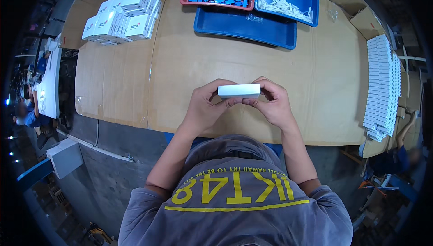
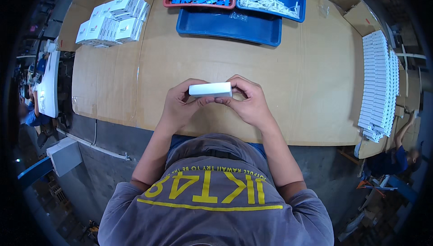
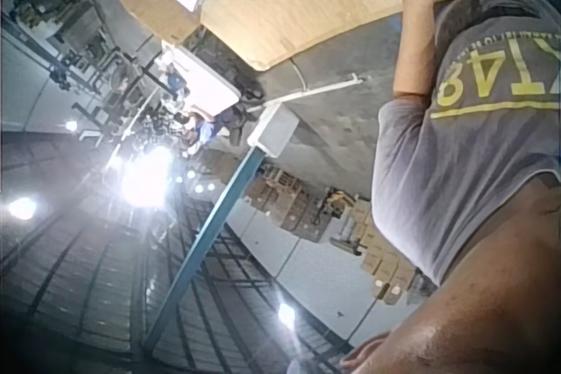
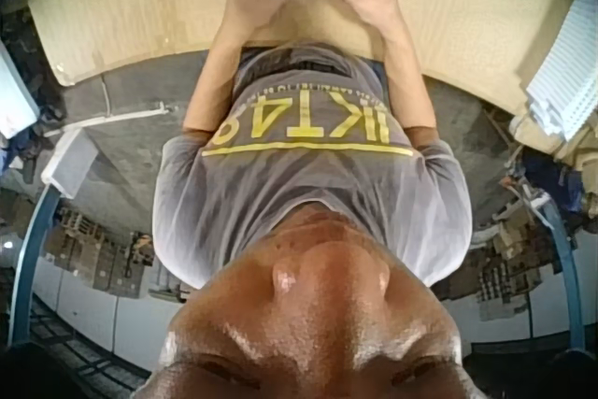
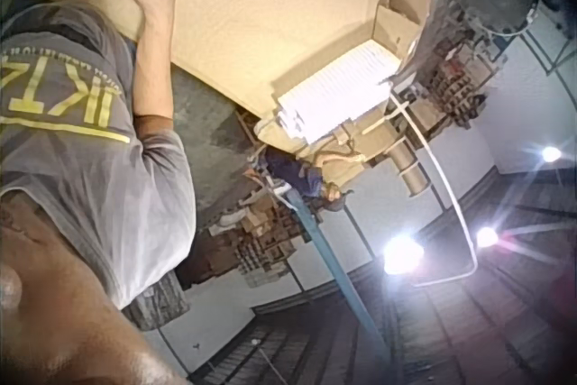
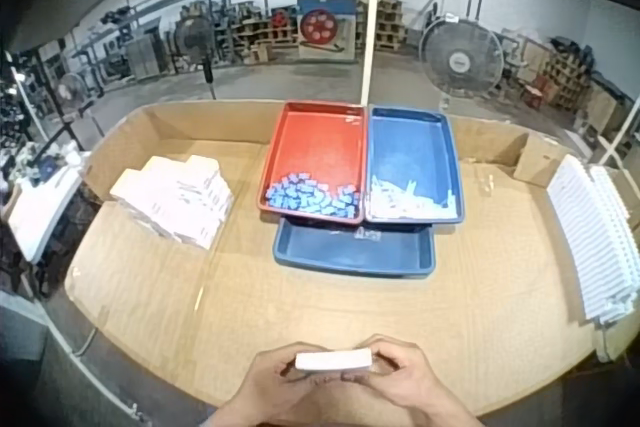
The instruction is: The person picks up a small bag of screws and a white base, then empties the screws onto the base. They retrieve blue components from a tray, insert them into the base, snap a white cover over the assembly, and place the completed unit onto a stack.
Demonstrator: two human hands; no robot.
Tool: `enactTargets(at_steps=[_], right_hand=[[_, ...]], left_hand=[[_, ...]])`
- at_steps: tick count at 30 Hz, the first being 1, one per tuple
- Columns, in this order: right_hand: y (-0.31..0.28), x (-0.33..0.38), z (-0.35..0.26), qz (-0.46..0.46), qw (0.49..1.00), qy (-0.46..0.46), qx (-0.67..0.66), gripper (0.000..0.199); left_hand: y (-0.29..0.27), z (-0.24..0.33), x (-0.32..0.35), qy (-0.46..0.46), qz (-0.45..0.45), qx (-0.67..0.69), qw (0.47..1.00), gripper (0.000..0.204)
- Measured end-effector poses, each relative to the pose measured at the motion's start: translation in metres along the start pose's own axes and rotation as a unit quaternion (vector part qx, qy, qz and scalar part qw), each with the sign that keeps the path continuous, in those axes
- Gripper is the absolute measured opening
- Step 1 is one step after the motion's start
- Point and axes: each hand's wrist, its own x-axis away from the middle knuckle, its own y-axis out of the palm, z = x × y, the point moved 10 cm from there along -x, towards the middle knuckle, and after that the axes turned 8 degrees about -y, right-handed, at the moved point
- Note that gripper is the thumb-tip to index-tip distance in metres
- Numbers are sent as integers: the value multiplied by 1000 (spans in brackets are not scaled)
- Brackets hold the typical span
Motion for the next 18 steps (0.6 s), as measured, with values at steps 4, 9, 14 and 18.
enactTargets(at_steps=[4,9,14,18], right_hand=[[-1,-3,0,99,980,42,-170,37],[-19,-4,5,119,955,11,-271,41],[-16,-11,-23,28,1000,-5,11,41],[1,-9,-30,-35,998,-8,49,31]], left_hand=[[-2,13,-2,51,56,113,991,41],[-1,-14,-3,25,31,157,987,45],[-8,2,1,96,55,103,988,41],[1,2,2,62,24,17,998,37]])
